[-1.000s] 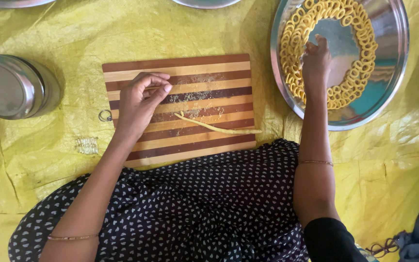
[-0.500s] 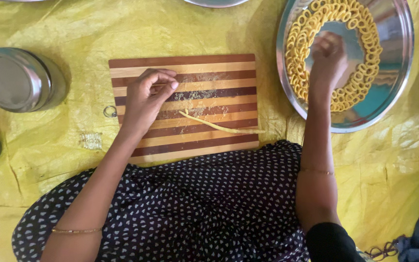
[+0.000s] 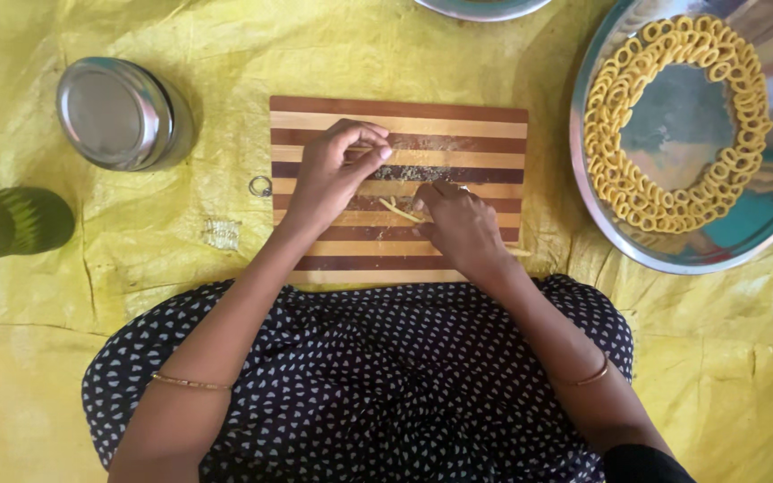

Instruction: The person sits on a yellow tarp and shapes small pieces of yellow dough into ring-shaped snacks by hand. They roll the dough into thin strips on a wooden board, form loops, and place them into a metal tray.

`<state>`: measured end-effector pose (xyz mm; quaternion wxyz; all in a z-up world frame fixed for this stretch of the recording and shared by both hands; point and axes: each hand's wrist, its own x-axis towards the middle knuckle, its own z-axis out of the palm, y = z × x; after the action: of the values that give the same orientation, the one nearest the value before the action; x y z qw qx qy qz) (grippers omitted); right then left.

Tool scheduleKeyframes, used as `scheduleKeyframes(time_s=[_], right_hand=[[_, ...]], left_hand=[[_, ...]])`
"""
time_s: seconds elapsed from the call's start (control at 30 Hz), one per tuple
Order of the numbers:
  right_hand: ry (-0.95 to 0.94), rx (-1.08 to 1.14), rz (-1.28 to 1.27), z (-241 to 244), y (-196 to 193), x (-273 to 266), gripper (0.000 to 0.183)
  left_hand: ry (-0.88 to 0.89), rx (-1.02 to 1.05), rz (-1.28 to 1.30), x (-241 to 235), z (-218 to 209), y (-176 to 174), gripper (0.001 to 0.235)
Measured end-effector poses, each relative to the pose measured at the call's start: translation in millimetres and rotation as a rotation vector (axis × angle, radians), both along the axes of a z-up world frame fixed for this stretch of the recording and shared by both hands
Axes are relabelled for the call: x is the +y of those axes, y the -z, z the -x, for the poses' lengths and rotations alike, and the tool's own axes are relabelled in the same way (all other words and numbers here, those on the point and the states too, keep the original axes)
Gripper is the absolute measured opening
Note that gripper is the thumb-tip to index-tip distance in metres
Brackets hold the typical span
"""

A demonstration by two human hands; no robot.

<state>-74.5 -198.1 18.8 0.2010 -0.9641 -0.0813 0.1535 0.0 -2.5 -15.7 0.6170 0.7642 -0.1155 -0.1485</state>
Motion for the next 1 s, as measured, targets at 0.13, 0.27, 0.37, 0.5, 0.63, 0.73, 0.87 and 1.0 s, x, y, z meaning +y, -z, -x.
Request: scheduleKeyframes(time_s=[0.13,0.27,0.37,0.5,0.63,0.73,0.87,1.0], right_hand=[[0.025,-0.131,-0.017,-3,17,10,0.029],[0.000,-0.200,0.012,-2,24,24,0.025],[0.033,-0.287,0.000,2,26,30,0.024],[-0.006,-0.367,-0.026,4,32,30,0.009],[-0.007,-0.371,-0.043,3,39,29,0.002],[0.105,-0.257,-0.215,3,35,23,0.004],[0.375,0.134,-0.544,7,15,3,0.009],[0.387,-0.027,-1.043,37,-5,-10,0.026]], left_hand=[[-0.007,0.014,-0.012,0,1,-1,0.014],[-0.018,0.026,-0.007,0,0,-6,0.014],[-0.024,0.034,0.010,0,0,-8,0.015],[-0.020,0.051,-0.042,-1,-1,-2,0.015],[-0.012,0.026,-0.033,0,-3,11,0.015],[0.026,-0.053,-0.082,4,-4,19,0.013],[0.213,0.011,-0.143,1,11,15,0.038],[0.440,0.160,-0.329,-17,44,4,0.075]])
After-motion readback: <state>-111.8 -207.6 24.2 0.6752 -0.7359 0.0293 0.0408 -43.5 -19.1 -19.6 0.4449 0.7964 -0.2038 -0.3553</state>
